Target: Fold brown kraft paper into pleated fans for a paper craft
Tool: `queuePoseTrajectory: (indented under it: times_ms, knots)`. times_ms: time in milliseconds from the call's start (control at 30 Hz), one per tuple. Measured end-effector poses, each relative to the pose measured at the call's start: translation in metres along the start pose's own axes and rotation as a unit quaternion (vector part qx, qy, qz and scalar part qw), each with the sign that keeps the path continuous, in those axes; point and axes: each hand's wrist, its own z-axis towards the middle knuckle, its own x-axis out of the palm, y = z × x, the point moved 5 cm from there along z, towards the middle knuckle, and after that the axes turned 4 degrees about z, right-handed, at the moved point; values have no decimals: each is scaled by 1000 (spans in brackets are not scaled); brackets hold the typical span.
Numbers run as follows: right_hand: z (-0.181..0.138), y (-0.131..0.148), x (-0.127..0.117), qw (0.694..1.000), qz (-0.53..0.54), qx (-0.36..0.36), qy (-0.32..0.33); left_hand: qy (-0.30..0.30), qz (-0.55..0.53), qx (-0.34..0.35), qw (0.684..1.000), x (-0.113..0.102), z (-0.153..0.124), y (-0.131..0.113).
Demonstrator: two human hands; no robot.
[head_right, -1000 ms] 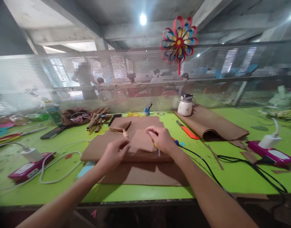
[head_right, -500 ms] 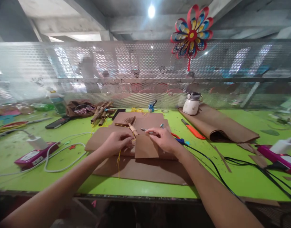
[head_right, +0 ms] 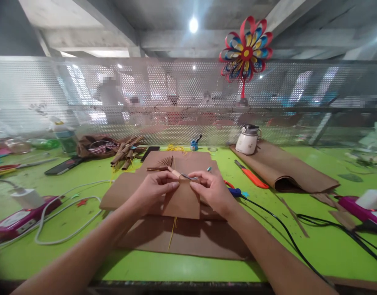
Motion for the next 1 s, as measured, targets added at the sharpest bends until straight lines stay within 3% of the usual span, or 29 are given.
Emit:
queuePoseTrajectory:
  times_ms: [267, 567, 900, 1000]
  knots:
    - [-1, -10, -1, 997, 29, 36, -65, -25, 0, -58, 998, -6, -6, 12]
    - [-2, -17, -2, 990, 102, 62, -71, 22, -70, -81, 994, 0, -11, 14]
    - [-3, -6, 1, 998, 15, 7, -65, 8, -77, -75, 994, -1, -11, 9]
    - [-5, -3, 4, 998, -39, -12, -49, 8, -50, -124, 991, 0, -14, 12]
